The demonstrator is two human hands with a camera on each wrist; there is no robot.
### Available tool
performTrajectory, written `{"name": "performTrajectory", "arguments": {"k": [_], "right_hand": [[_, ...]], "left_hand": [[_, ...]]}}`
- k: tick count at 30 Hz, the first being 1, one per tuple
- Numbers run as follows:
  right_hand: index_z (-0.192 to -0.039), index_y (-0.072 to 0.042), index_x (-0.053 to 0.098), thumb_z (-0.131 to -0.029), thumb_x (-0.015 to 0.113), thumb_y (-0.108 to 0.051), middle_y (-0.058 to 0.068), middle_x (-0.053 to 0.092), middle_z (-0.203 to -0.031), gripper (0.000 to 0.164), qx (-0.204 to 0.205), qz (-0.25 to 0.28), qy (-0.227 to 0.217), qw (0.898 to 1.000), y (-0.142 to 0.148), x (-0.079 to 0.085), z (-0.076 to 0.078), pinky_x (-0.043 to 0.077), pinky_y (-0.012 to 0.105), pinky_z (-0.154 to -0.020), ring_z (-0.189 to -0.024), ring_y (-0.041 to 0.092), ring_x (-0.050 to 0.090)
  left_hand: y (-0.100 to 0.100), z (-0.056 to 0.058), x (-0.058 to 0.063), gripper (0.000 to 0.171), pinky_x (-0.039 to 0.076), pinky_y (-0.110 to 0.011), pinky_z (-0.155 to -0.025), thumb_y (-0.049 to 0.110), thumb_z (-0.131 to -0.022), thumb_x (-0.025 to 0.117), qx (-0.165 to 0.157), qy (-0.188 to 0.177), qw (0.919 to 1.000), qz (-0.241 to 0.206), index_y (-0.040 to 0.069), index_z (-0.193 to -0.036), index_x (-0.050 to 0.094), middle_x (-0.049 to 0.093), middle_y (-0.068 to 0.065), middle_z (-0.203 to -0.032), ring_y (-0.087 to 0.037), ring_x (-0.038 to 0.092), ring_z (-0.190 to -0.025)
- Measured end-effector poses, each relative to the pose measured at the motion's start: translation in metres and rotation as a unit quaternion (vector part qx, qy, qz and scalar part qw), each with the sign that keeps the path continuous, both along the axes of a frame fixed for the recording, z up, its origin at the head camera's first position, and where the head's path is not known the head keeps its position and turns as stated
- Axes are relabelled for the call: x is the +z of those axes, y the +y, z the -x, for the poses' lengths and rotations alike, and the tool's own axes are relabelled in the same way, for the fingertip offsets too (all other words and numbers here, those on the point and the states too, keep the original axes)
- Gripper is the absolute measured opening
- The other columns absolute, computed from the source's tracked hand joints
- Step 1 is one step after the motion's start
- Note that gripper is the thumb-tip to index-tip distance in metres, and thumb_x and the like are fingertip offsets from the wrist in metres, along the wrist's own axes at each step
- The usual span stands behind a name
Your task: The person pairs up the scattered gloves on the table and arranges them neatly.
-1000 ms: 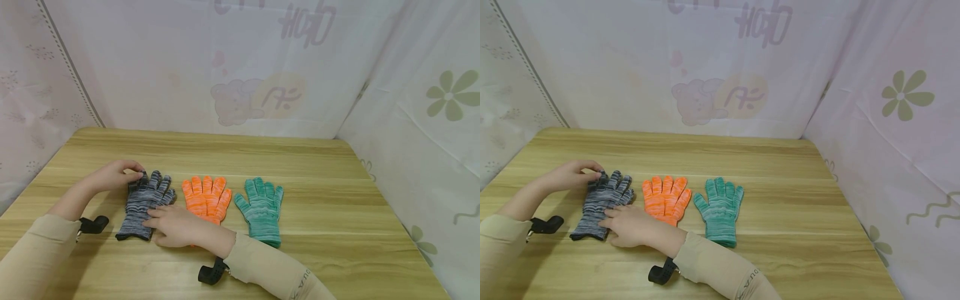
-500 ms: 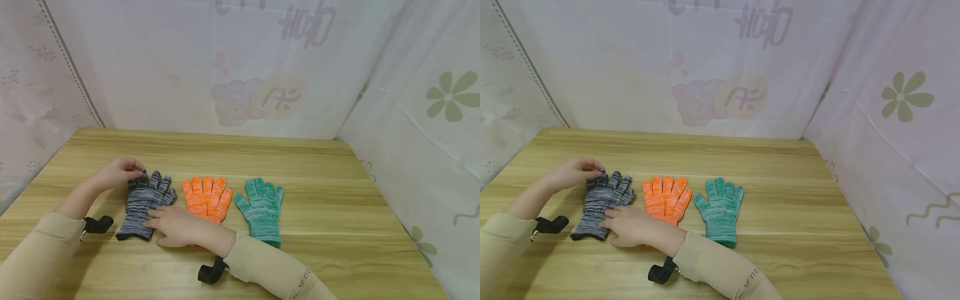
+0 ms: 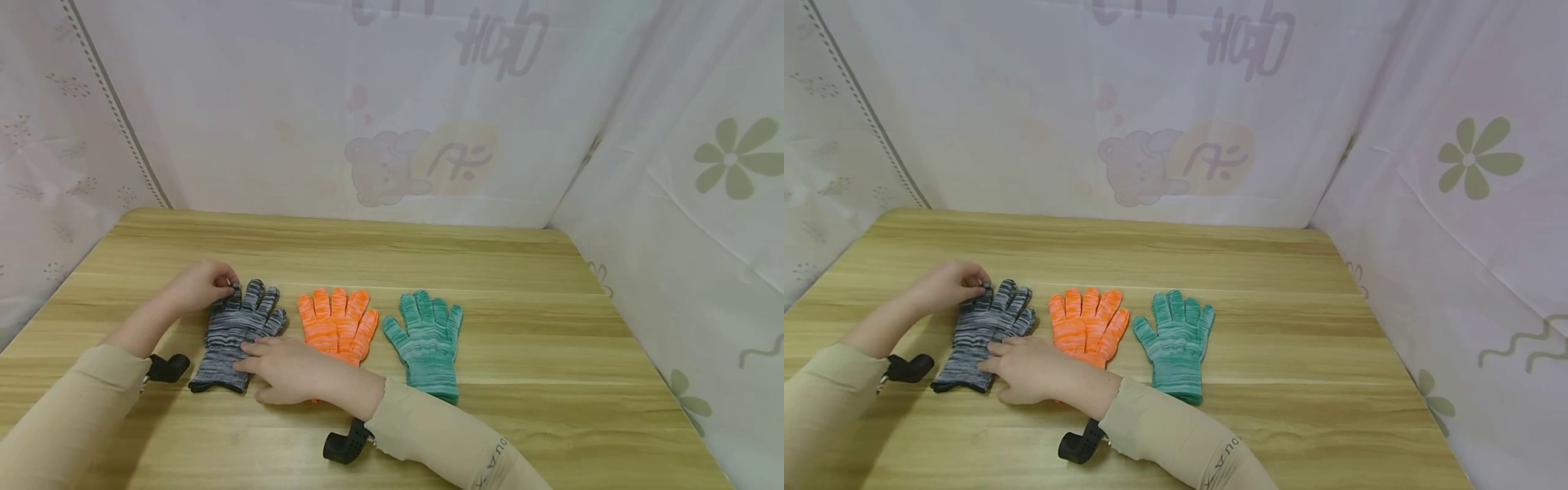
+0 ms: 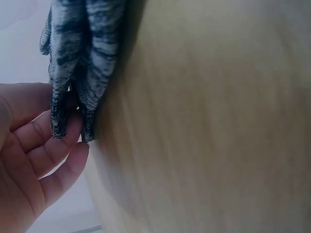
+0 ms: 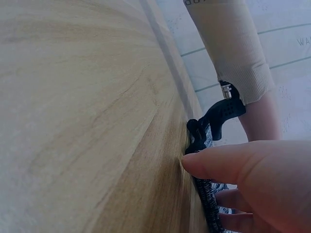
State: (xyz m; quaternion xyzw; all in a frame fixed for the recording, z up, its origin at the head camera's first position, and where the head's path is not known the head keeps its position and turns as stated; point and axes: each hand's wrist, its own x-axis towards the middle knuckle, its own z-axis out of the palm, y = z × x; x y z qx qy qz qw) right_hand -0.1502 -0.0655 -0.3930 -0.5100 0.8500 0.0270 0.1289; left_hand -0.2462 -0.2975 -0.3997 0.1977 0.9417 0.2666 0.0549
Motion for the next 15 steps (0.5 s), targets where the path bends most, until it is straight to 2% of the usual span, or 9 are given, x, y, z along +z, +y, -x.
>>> {"name": "performTrajectory", "arguments": {"k": [4, 9, 15], "right_hand": [[-0.147, -0.029, 0.039, -0.095, 0.057, -0.042, -0.002, 0.026, -0.154, 0.057, 0.001, 0.001, 0.002, 1.0, 0.0, -0.0007, -0.0002, 0.017, 0.027, -0.112, -0.141, 0.013, 0.021], [-0.148, -0.029, 0.039, -0.095, 0.057, -0.043, -0.003, 0.026, -0.155, 0.057, 0.001, -0.001, 0.001, 1.0, 0.0001, -0.0011, -0.0003, 0.017, 0.027, -0.112, -0.141, 0.013, 0.02], [-0.148, -0.029, 0.039, -0.095, 0.057, -0.042, -0.003, 0.025, -0.155, 0.057, -0.004, 0.0, -0.002, 1.0, -0.0006, -0.001, -0.0005, 0.017, 0.028, -0.112, -0.141, 0.013, 0.02]], "left_hand": [[0.0008, 0.0004, -0.0021, 0.008, 0.048, -0.04, -0.063, 0.0, -0.087, 0.067, 0.006, 0.007, 0.9998, 0.02, -0.004, -0.094, 0.066, 0.063, -0.003, -0.075, -0.019, 0.058, -0.069], [0.0009, 0.0004, -0.0038, 0.011, 0.05, -0.044, -0.064, 0.001, -0.087, 0.067, 0.017, -0.004, 0.9994, 0.03, -0.005, -0.096, 0.064, 0.063, -0.008, -0.078, -0.025, 0.061, -0.072], [0.0001, -0.0011, -0.001, 0.011, 0.044, -0.041, -0.061, 0.006, -0.086, 0.069, 0.032, 0.011, 0.9986, 0.041, 0.0, -0.09, 0.06, 0.057, -0.006, -0.076, -0.022, 0.053, -0.068]]}}
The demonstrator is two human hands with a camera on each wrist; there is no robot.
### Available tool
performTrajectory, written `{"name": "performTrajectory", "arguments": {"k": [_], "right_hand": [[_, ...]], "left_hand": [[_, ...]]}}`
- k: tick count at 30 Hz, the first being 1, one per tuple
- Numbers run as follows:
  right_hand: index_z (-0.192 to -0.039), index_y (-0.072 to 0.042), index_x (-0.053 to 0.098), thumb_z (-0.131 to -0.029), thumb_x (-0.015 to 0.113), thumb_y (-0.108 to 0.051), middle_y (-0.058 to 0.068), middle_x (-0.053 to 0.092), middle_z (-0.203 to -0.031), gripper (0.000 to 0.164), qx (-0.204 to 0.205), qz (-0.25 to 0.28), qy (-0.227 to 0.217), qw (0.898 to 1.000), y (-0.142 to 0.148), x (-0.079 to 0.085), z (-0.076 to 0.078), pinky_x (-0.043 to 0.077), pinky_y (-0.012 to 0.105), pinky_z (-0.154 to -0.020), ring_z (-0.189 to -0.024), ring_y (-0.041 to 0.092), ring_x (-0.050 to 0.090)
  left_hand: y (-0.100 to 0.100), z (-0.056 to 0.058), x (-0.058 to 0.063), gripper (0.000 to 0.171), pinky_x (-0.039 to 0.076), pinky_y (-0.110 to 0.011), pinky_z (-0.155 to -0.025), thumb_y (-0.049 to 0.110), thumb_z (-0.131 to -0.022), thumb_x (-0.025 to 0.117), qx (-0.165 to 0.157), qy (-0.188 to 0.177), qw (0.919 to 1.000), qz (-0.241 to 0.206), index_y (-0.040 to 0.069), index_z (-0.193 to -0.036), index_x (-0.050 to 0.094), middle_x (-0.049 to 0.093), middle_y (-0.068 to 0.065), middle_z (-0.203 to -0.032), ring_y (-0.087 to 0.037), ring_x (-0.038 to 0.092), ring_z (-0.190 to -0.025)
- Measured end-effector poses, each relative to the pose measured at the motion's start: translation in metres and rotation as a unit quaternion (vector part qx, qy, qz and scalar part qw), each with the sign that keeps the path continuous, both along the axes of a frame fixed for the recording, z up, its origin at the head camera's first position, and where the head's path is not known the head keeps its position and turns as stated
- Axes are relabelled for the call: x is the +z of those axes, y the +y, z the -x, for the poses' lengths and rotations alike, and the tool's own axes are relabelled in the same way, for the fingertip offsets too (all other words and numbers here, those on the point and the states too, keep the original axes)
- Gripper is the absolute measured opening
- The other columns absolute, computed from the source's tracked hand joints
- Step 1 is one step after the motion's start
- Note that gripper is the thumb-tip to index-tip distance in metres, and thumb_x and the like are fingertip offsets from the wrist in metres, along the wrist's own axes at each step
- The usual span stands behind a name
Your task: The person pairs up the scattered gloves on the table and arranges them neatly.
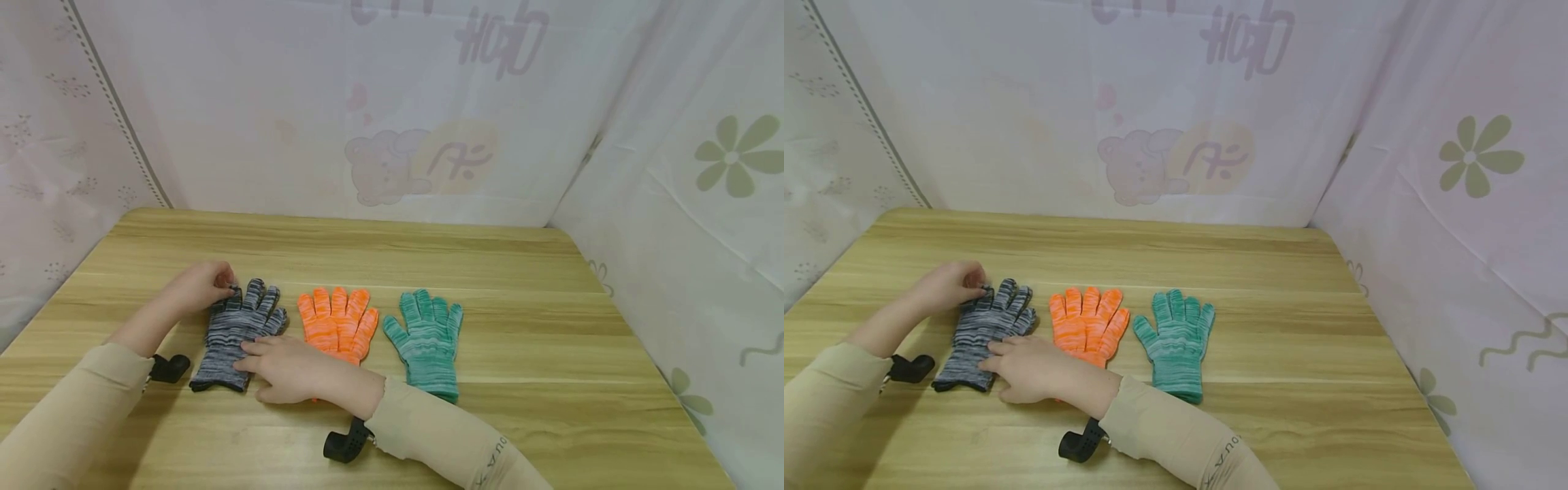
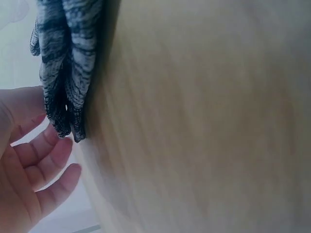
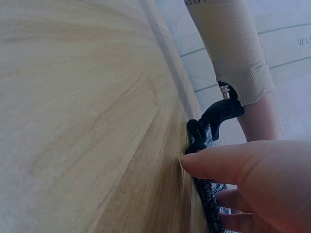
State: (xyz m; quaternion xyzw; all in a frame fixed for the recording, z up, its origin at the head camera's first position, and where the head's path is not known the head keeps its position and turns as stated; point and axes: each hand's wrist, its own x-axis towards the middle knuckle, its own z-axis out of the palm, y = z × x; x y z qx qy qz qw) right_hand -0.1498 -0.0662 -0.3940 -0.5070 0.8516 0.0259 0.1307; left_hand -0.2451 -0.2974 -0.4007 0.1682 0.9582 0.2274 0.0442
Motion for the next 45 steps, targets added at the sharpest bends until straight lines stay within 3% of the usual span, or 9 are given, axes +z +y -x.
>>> {"name": "performTrajectory", "arguments": {"k": [3, 6, 9, 12, 21, 27, 35, 40, 45], "right_hand": [[-0.148, -0.03, 0.038, -0.095, 0.057, -0.042, -0.003, 0.024, -0.155, 0.057, -0.002, -0.001, -0.004, 1.0, 0.0, 0.0, 0.0, 0.017, 0.028, -0.112, -0.141, 0.013, 0.019], [-0.148, -0.031, 0.038, -0.095, 0.057, -0.043, -0.004, 0.023, -0.155, 0.058, -0.005, -0.001, -0.008, 1.0, 0.0, -0.001, 0.001, 0.016, 0.028, -0.112, -0.141, 0.012, 0.019], [-0.148, -0.031, 0.038, -0.095, 0.057, -0.043, -0.005, 0.023, -0.155, 0.058, -0.007, -0.001, -0.009, 1.0, 0.0, -0.001, 0.002, 0.017, 0.028, -0.112, -0.141, 0.012, 0.018], [-0.148, -0.031, 0.038, -0.095, 0.057, -0.044, -0.005, 0.024, -0.155, 0.058, -0.008, -0.001, -0.01, 1.0, 0.001, -0.001, 0.002, 0.017, 0.028, -0.112, -0.141, 0.011, 0.018], [-0.147, -0.032, 0.038, -0.095, 0.057, -0.043, -0.006, 0.023, -0.155, 0.057, -0.004, 0.004, -0.009, 1.0, 0.0, -0.003, 0.001, 0.017, 0.03, -0.113, -0.141, 0.011, 0.018], [-0.148, -0.032, 0.037, -0.095, 0.057, -0.043, -0.006, 0.022, -0.155, 0.057, -0.005, 0.0, -0.005, 1.0, 0.0, -0.004, 0.002, 0.018, 0.03, -0.112, -0.141, 0.011, 0.018], [-0.148, -0.032, 0.037, -0.095, 0.056, -0.045, -0.006, 0.022, -0.156, 0.058, -0.003, -0.007, 0.007, 1.0, 0.0, -0.004, 0.001, 0.019, 0.03, -0.112, -0.141, 0.011, 0.018], [-0.148, -0.032, 0.037, -0.095, 0.056, -0.044, -0.006, 0.022, -0.156, 0.058, -0.005, -0.007, 0.008, 1.0, 0.001, -0.003, 0.0, 0.02, 0.03, -0.112, -0.141, 0.011, 0.018], [-0.148, -0.031, 0.038, -0.094, 0.057, -0.044, -0.005, 0.023, -0.155, 0.058, -0.006, -0.003, 0.009, 1.0, 0.001, -0.002, -0.001, 0.02, 0.03, -0.112, -0.141, 0.012, 0.019]], "left_hand": [[0.001, -0.002, 0.004, 0.009, 0.042, -0.04, -0.061, 0.008, -0.088, 0.068, -0.002, 0.018, 0.9998, 0.007, 0.002, -0.09, 0.062, 0.055, -0.005, -0.077, -0.021, 0.051, -0.068], [0.007, -0.004, 0.009, 0.017, 0.045, -0.042, -0.065, 0.013, -0.092, 0.064, -0.013, 0.028, 0.9995, 0.0, 0.0, -0.103, 0.065, 0.059, -0.006, -0.083, -0.023, 0.055, -0.075], [0.016, -0.004, 0.013, 0.032, 0.048, -0.043, -0.067, 0.019, -0.095, 0.061, -0.027, 0.022, 0.9993, -0.009, -0.003, -0.119, 0.062, 0.062, -0.008, -0.09, -0.024, 0.058, -0.081], [0.024, -0.003, 0.014, 0.039, 0.048, -0.042, -0.066, 0.02, -0.095, 0.062, -0.04, 0.006, 0.9991, -0.015, -0.006, -0.124, 0.058, 0.062, -0.009, -0.092, -0.023, 0.058, -0.08], [0.023, 0.0, 0.005, 0.007, 0.045, -0.036, -0.061, 0.009, -0.09, 0.066, -0.033, -0.009, 0.9986, -0.041, 0.003, -0.092, 0.064, 0.06, -0.002, -0.078, -0.017, 0.054, -0.069], [0.019, 0.0, 0.01, 0.005, 0.045, -0.038, -0.065, 0.004, -0.089, 0.065, -0.023, -0.003, 0.9983, -0.054, 0.002, -0.091, 0.061, 0.061, -0.005, -0.081, -0.021, 0.055, -0.074], [0.021, 0.004, 0.003, 0.013, 0.046, -0.037, -0.062, -0.001, -0.086, 0.067, -0.027, -0.001, 0.9973, -0.068, -0.002, -0.097, 0.059, 0.06, -0.005, -0.078, -0.02, 0.056, -0.07], [0.021, 0.008, -0.003, 0.016, 0.046, -0.038, -0.061, 0.002, -0.085, 0.07, -0.03, 0.006, 0.9987, -0.041, -0.001, -0.096, 0.058, 0.06, -0.004, -0.075, -0.019, 0.056, -0.067], [0.024, 0.007, 0.001, 0.013, 0.043, -0.039, -0.06, 0.005, -0.085, 0.072, -0.033, 0.023, 0.9991, -0.012, 0.003, -0.086, 0.059, 0.057, -0.003, -0.074, -0.019, 0.052, -0.066]]}}
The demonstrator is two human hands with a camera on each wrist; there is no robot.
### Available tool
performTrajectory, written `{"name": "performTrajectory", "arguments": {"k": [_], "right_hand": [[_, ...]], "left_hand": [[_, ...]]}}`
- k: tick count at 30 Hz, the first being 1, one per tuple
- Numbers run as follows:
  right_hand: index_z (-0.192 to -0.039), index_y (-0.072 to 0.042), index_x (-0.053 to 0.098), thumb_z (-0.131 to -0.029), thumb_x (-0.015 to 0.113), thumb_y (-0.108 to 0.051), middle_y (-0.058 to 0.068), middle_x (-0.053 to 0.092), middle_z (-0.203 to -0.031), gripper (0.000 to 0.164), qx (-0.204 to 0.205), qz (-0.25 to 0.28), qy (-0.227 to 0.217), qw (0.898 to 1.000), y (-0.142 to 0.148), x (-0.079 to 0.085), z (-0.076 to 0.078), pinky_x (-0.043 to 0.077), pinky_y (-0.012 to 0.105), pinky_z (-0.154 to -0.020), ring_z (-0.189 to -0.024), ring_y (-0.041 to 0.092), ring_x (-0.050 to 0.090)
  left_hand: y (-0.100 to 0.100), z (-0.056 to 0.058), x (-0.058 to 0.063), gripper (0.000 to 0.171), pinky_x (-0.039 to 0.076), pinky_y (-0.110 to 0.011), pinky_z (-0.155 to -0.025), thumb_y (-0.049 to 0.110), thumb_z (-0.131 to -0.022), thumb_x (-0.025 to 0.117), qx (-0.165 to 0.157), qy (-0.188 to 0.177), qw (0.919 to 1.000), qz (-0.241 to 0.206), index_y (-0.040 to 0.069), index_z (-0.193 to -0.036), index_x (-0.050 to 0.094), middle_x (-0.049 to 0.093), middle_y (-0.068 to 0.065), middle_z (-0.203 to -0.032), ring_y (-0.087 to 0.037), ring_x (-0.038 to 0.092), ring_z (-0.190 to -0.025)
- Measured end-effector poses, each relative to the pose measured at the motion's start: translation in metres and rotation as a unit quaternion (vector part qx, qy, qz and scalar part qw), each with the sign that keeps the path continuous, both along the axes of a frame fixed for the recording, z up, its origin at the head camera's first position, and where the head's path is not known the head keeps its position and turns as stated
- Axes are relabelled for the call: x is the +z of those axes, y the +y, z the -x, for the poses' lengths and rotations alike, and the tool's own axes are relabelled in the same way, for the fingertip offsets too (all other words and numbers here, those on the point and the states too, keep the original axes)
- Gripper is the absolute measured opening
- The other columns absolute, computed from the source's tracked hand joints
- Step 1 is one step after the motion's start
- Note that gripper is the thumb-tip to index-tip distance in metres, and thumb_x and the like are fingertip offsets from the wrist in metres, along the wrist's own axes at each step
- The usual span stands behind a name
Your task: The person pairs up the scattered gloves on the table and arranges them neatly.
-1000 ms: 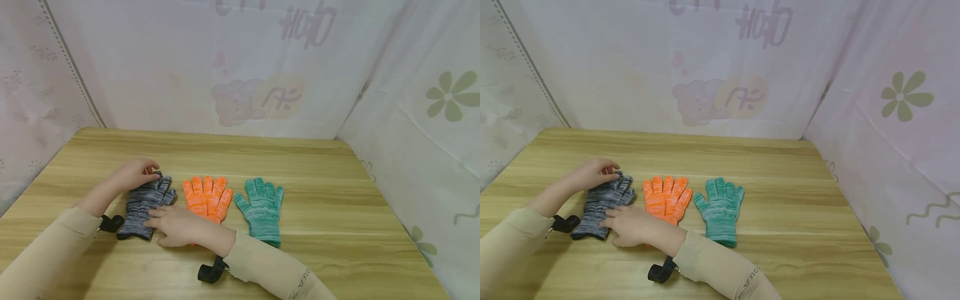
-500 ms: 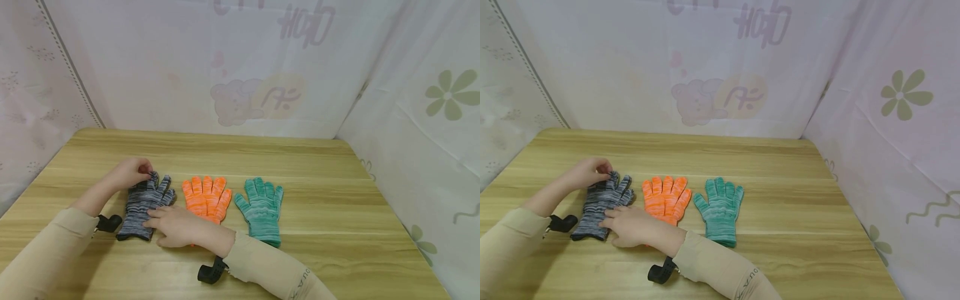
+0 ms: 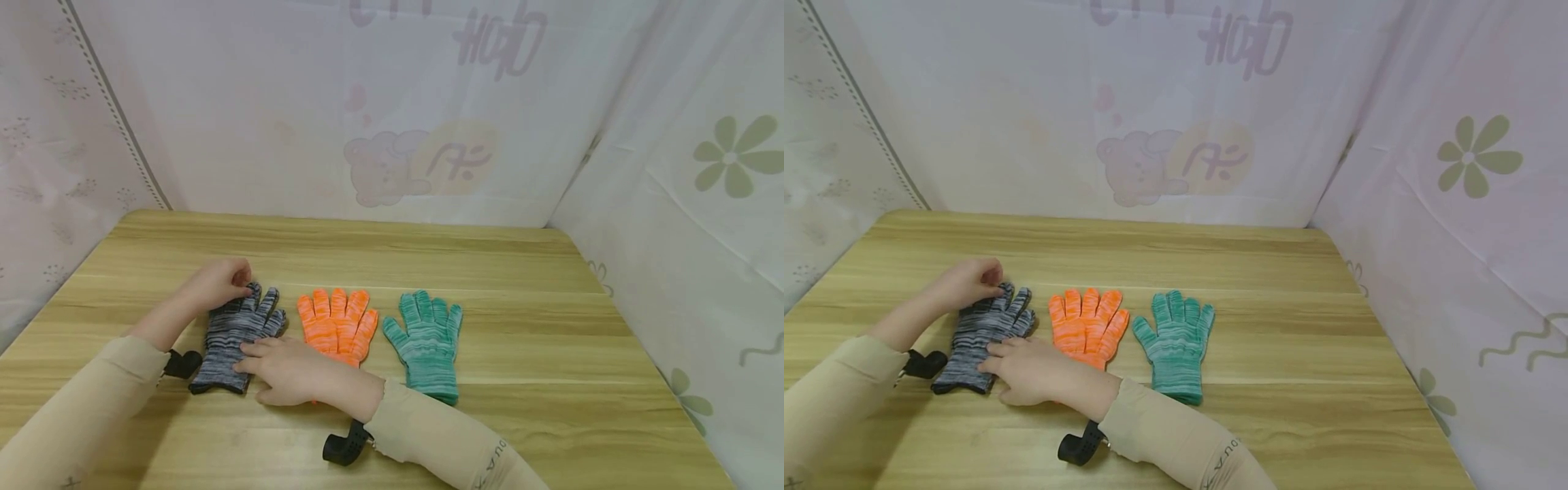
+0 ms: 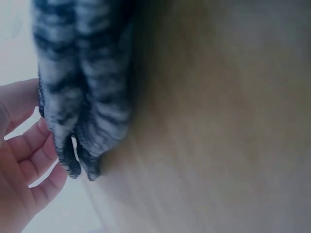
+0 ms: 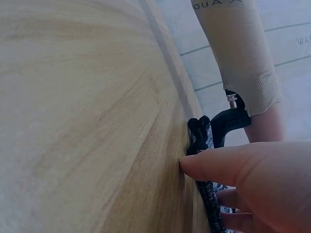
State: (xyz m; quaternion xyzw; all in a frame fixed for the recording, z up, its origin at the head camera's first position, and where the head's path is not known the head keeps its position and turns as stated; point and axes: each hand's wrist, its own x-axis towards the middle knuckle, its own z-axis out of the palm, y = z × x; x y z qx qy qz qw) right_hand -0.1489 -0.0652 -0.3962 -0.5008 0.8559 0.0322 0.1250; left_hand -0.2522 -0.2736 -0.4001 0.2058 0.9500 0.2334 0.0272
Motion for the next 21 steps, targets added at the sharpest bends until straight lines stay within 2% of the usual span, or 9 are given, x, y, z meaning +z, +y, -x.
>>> {"name": "performTrajectory", "arguments": {"k": [6, 10, 15, 21], "right_hand": [[-0.148, -0.032, 0.037, -0.095, 0.057, -0.044, -0.005, 0.022, -0.156, 0.058, 0.001, 0.002, 0.0, 1.0, 0.0, -0.001, 0.0, 0.019, 0.03, -0.112, -0.141, 0.011, 0.018], [-0.148, -0.031, 0.037, -0.095, 0.056, -0.044, -0.005, 0.023, -0.156, 0.058, 0.004, 0.002, 0.003, 1.0, 0.0, -0.001, 0.001, 0.02, 0.031, -0.112, -0.141, 0.012, 0.018], [-0.148, -0.031, 0.037, -0.095, 0.056, -0.044, -0.005, 0.023, -0.155, 0.058, 0.005, -0.003, 0.004, 1.0, 0.0, 0.0, 0.001, 0.02, 0.031, -0.112, -0.141, 0.011, 0.018], [-0.148, -0.031, 0.038, -0.095, 0.056, -0.045, -0.005, 0.023, -0.155, 0.058, 0.005, -0.003, 0.004, 1.0, 0.0, -0.001, 0.001, 0.02, 0.031, -0.112, -0.141, 0.011, 0.019]], "left_hand": [[0.005, -0.007, 0.011, 0.004, 0.049, -0.043, -0.066, 0.006, -0.085, 0.072, -0.027, 0.023, 0.9993, 0.014, 0.004, -0.085, 0.069, 0.064, -0.002, -0.08, -0.02, 0.059, -0.073], [0.005, -0.014, 0.016, 0.007, 0.052, -0.046, -0.072, 0.005, -0.083, 0.073, -0.046, 0.023, 0.9979, 0.038, 0.001, -0.089, 0.072, 0.068, -0.007, -0.086, -0.027, 0.064, -0.08], [0.002, -0.017, 0.012, 0.019, 0.05, -0.049, -0.079, 0.011, -0.082, 0.076, -0.06, 0.006, 0.995, 0.079, 0.0, -0.097, 0.073, 0.068, -0.012, -0.098, -0.034, 0.062, -0.092], [0.001, -0.016, 0.009, 0.024, 0.049, -0.048, -0.077, 0.013, -0.081, 0.077, -0.072, 0.002, 0.9941, 0.081, 0.002, -0.103, 0.072, 0.064, -0.008, -0.101, -0.03, 0.059, -0.091]]}}
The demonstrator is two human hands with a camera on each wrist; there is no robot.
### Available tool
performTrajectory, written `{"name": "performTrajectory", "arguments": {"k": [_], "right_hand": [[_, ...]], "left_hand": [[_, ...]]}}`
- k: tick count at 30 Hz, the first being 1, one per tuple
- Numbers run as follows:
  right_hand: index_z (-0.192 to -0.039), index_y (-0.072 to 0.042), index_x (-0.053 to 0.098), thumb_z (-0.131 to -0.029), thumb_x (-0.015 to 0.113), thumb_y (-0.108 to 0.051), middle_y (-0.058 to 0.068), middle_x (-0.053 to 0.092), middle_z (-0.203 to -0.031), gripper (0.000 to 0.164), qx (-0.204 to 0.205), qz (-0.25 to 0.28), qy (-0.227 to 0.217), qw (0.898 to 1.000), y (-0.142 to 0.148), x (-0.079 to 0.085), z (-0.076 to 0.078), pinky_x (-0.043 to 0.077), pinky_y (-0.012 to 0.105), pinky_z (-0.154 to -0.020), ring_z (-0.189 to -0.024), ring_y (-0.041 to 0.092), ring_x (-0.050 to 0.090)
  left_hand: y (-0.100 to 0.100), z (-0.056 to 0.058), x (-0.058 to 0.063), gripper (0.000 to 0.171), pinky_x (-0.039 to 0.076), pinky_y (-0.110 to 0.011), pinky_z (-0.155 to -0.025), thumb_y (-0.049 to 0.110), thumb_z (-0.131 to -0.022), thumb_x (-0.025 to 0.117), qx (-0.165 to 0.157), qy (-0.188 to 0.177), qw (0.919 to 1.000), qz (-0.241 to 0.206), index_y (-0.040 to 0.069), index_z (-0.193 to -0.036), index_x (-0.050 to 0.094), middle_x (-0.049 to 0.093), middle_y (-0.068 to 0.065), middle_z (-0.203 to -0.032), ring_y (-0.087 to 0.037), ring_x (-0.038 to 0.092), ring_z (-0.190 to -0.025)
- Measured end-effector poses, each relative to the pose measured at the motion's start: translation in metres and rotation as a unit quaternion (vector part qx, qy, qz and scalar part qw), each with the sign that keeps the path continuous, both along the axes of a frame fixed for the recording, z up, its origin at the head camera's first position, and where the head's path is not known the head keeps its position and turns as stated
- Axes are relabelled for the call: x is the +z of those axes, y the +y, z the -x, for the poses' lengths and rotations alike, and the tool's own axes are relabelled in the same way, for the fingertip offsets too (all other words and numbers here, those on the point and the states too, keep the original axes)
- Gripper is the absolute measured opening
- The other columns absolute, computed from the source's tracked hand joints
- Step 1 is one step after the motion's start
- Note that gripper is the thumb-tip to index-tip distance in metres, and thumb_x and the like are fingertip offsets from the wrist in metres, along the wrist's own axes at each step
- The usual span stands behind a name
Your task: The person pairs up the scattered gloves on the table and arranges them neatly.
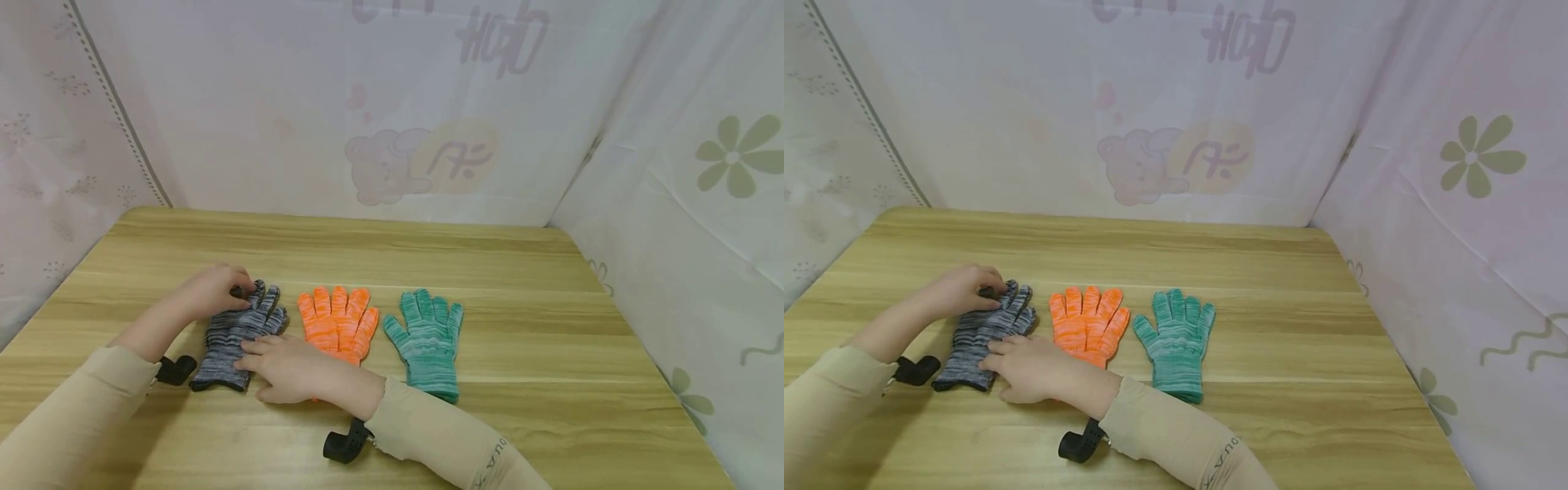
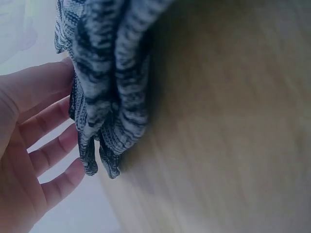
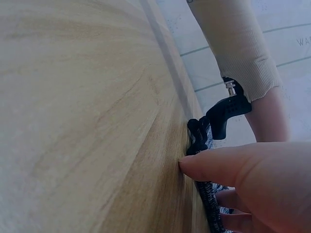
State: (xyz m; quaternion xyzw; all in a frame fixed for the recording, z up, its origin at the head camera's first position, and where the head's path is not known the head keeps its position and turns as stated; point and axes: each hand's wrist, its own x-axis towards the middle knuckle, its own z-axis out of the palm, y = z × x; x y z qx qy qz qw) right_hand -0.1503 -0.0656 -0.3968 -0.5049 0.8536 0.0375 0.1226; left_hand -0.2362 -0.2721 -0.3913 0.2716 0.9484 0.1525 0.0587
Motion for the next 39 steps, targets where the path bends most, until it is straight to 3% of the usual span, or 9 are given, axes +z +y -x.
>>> {"name": "performTrajectory", "arguments": {"k": [7, 15, 19, 23, 31, 39], "right_hand": [[-0.147, -0.031, 0.039, -0.094, 0.056, -0.044, -0.005, 0.024, -0.155, 0.057, 0.001, 0.003, 0.004, 1.0, 0.0, -0.001, 0.0, 0.021, 0.032, -0.112, -0.141, 0.012, 0.019], [-0.148, -0.033, 0.037, -0.095, 0.056, -0.045, -0.007, 0.022, -0.156, 0.058, -0.006, -0.003, -0.007, 1.0, 0.0, -0.001, 0.0, 0.021, 0.034, -0.112, -0.142, 0.011, 0.017], [-0.148, -0.036, 0.035, -0.095, 0.055, -0.045, -0.008, 0.02, -0.156, 0.058, -0.014, -0.001, -0.018, 1.0, 0.001, -0.001, 0.001, 0.021, 0.037, -0.112, -0.142, 0.011, 0.016], [-0.147, -0.041, 0.034, -0.095, 0.055, -0.046, -0.011, 0.021, -0.155, 0.057, -0.023, 0.002, -0.013, 1.0, 0.002, -0.001, 0.001, 0.021, 0.045, -0.111, -0.142, 0.013, 0.016], [-0.144, -0.049, 0.034, -0.094, 0.056, -0.047, -0.014, 0.023, -0.154, 0.054, -0.048, 0.0, 0.007, 0.999, 0.004, 0.0, -0.001, 0.01, 0.057, -0.11, -0.142, 0.031, 0.015], [-0.143, -0.049, 0.035, -0.095, 0.055, -0.046, -0.013, 0.024, -0.154, 0.052, -0.042, -0.007, 0.01, 0.999, 0.005, 0.003, -0.001, 0.012, 0.059, -0.11, -0.14, 0.034, 0.02]], "left_hand": [[0.0, 0.001, 0.0, 0.029, 0.048, -0.044, -0.073, 0.011, -0.081, 0.077, -0.009, -0.006, 0.9999, -0.011, 0.001, -0.108, 0.071, 0.062, -0.007, -0.101, -0.024, 0.057, -0.087], [-0.002, 0.0, -0.003, 0.031, 0.047, -0.04, -0.068, 0.011, -0.082, 0.076, 0.019, -0.03, 0.9988, -0.032, 0.0, -0.11, 0.069, 0.061, -0.01, -0.099, -0.02, 0.055, -0.08], [0.001, -0.002, 0.0, 0.03, 0.047, -0.04, -0.067, 0.009, -0.081, 0.077, 0.023, -0.016, 0.9994, -0.023, 0.002, -0.109, 0.069, 0.059, -0.009, -0.097, -0.019, 0.054, -0.078], [0.007, -0.008, 0.007, 0.027, 0.047, -0.039, -0.066, 0.01, -0.081, 0.077, 0.008, -0.006, 0.9997, -0.021, 0.004, -0.106, 0.07, 0.059, -0.007, -0.094, -0.019, 0.054, -0.077], [0.003, -0.009, 0.003, 0.02, 0.042, -0.034, -0.061, 0.012, -0.081, 0.077, -0.02, -0.043, 0.9979, -0.043, 0.004, -0.098, 0.07, 0.054, 0.0, -0.079, -0.015, 0.047, -0.069], [0.001, -0.01, 0.003, 0.021, 0.043, -0.035, -0.063, 0.011, -0.081, 0.077, -0.013, -0.075, 0.9949, -0.066, 0.005, -0.098, 0.067, 0.054, -0.002, -0.081, -0.017, 0.048, -0.071]]}}
